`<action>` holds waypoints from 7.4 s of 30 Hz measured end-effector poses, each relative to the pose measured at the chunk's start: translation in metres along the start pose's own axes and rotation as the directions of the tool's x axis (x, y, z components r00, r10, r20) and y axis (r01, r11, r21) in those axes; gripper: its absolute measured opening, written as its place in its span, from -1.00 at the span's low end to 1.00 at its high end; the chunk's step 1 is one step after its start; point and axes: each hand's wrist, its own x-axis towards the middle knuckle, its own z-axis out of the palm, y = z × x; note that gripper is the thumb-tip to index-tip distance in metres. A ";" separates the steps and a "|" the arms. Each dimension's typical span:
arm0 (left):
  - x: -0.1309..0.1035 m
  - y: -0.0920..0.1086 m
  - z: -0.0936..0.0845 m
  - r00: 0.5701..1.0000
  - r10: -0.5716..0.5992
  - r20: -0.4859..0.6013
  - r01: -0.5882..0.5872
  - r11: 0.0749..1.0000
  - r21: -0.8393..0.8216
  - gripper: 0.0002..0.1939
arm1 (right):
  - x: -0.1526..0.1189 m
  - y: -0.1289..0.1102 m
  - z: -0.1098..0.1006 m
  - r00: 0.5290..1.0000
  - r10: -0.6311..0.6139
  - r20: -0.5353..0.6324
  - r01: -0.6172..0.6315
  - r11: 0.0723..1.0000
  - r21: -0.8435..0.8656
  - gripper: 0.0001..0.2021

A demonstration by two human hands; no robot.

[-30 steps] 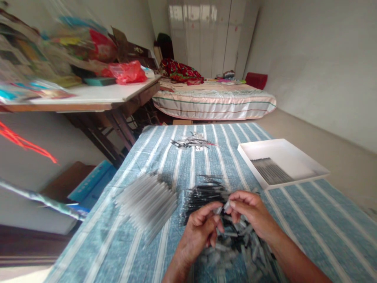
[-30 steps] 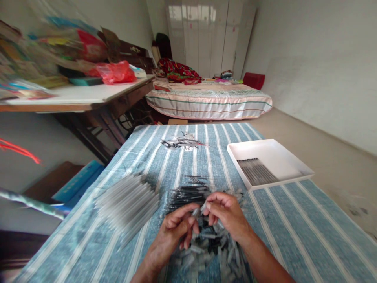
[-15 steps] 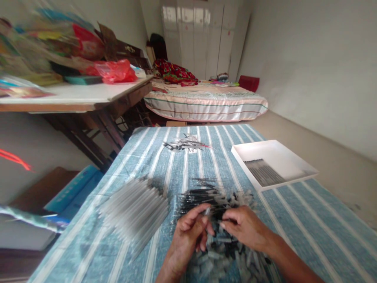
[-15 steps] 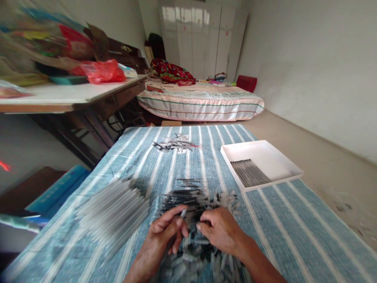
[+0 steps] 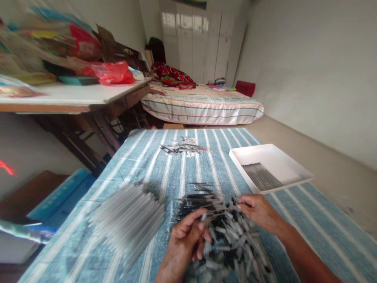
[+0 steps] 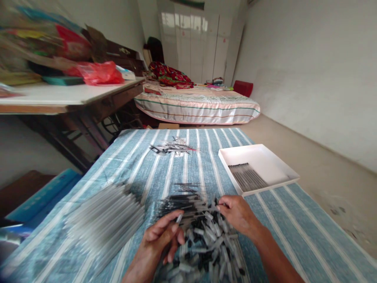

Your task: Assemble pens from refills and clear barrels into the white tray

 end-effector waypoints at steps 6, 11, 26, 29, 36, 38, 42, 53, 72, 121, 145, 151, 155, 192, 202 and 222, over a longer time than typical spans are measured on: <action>0.001 0.002 -0.001 0.998 0.012 -0.058 -0.012 1.000 -0.001 -0.49 | 0.002 0.008 0.005 1.000 0.017 0.002 -0.017 0.999 0.045 -0.81; 0.000 0.006 0.000 0.997 0.006 -0.078 -0.006 1.000 0.004 -0.47 | 0.002 0.011 0.010 0.999 0.037 0.006 -0.038 0.998 0.047 -0.86; 0.002 0.002 -0.001 0.995 0.001 -0.103 0.000 1.000 0.007 -0.44 | 0.003 0.009 0.016 0.998 0.014 0.058 -0.012 0.999 -0.040 -0.89; 0.002 0.002 -0.001 0.994 0.003 -0.105 -0.002 1.000 0.010 -0.45 | 0.002 0.013 0.017 0.998 0.010 0.070 -0.006 0.998 -0.056 -0.89; 0.000 0.008 0.000 0.996 -0.004 -0.086 0.006 1.000 0.019 -0.47 | 0.001 0.016 0.017 0.996 0.018 0.088 -0.015 0.999 -0.035 -0.90; -0.001 0.008 0.000 0.997 -0.003 -0.073 0.004 1.000 0.023 -0.48 | 0.001 0.016 0.016 0.996 0.028 0.086 -0.024 0.999 -0.046 -0.90; -0.002 0.006 -0.002 0.998 0.006 -0.056 -0.005 1.000 0.027 -0.50 | 0.000 0.015 0.013 0.995 0.013 0.100 -0.005 0.997 -0.071 -0.90; 0.003 -0.004 -0.006 1.000 0.004 -0.026 -0.004 1.000 0.012 -0.56 | -0.002 -0.008 0.004 0.999 0.003 0.053 0.003 0.994 -0.112 -0.83; 0.003 -0.002 -0.005 0.999 0.018 -0.028 -0.017 0.999 0.050 -0.65 | 0.050 -0.046 0.018 0.991 0.017 0.136 0.057 0.849 -0.525 -0.81; 0.000 0.000 -0.003 1.000 0.004 0.001 -0.004 0.999 0.033 -0.48 | 0.003 -0.057 -0.042 0.899 -0.223 0.377 0.438 0.501 -0.746 -0.79; -0.003 0.000 -0.006 0.967 -0.119 0.227 0.080 0.982 0.173 -0.57 | -0.006 -0.082 -0.040 0.723 -0.441 0.532 0.678 0.307 -0.668 -0.86; -0.004 0.003 -0.005 0.956 -0.099 0.277 0.068 0.991 0.118 -0.49 | -0.018 -0.099 -0.021 0.694 -0.590 0.412 0.708 0.456 -0.539 -0.80; -0.005 0.005 -0.006 0.986 -0.027 0.167 0.033 0.999 -0.029 -0.47 | -0.018 -0.089 -0.010 0.858 -0.379 0.345 0.513 0.657 -0.552 -0.78; -0.002 -0.004 -0.003 0.967 -0.034 0.252 -0.001 0.990 0.138 -0.52 | -0.010 -0.066 -0.002 0.887 -0.438 0.146 0.448 0.893 -0.042 -0.87; -0.003 -0.002 -0.002 0.962 -0.043 0.268 -0.001 0.986 0.164 -0.55 | -0.008 -0.063 -0.005 0.893 -0.414 0.175 0.432 0.899 -0.074 -0.87; -0.001 -0.006 -0.004 0.983 -0.022 0.180 -0.001 0.992 0.129 -0.57 | -0.006 -0.059 0.032 0.875 -0.188 0.446 0.422 0.747 -0.514 -0.73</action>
